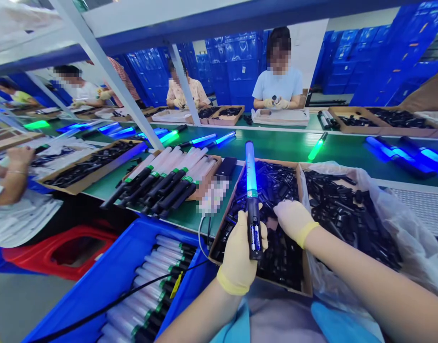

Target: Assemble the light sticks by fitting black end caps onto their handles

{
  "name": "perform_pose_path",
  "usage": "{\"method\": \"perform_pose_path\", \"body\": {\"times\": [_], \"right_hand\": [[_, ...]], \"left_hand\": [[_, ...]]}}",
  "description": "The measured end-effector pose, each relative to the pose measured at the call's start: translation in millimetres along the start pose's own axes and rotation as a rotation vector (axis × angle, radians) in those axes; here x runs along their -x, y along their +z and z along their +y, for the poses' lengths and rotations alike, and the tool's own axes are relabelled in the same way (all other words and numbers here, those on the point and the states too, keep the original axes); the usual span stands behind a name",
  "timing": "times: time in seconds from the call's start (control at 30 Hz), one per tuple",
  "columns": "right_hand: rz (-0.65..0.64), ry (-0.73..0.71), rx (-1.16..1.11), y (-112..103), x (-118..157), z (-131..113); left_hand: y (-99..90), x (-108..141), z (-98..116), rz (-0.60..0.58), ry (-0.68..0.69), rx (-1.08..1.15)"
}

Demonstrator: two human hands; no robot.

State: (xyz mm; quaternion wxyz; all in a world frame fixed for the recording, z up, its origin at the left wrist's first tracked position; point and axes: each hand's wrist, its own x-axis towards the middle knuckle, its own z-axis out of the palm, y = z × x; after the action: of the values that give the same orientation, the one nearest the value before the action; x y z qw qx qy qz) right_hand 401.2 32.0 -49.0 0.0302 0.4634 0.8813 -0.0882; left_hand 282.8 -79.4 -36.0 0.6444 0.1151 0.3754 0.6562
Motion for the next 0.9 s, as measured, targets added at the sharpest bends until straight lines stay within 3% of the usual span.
{"method": "perform_pose_path", "body": {"times": [0.1,0.27,0.37,0.7,0.8,0.9], "right_hand": [[0.008,-0.065,-0.192,-8,19,12],[-0.068,-0.111,-1.182,-13,60,12],[-0.064,-0.058,-1.45,-10,70,8],[-0.015,-0.079,-1.572,-5,68,6],[0.015,-0.105,-1.368,-22,77,8],[0.169,-0.19,-0.955,-45,89,11]], "left_hand": [[-4.7,-1,0,-0.006,0.023,-0.04],[-4.7,-9,-5,-0.065,-0.001,-0.064],[-2.5,-13,-9,-0.114,-0.021,-0.066],[-0.5,-5,-13,-0.084,-0.036,-0.083],[-0.6,-3,-15,-0.085,-0.016,-0.131],[1.0,-4,-20,-0.095,-0.039,-0.174]]}}
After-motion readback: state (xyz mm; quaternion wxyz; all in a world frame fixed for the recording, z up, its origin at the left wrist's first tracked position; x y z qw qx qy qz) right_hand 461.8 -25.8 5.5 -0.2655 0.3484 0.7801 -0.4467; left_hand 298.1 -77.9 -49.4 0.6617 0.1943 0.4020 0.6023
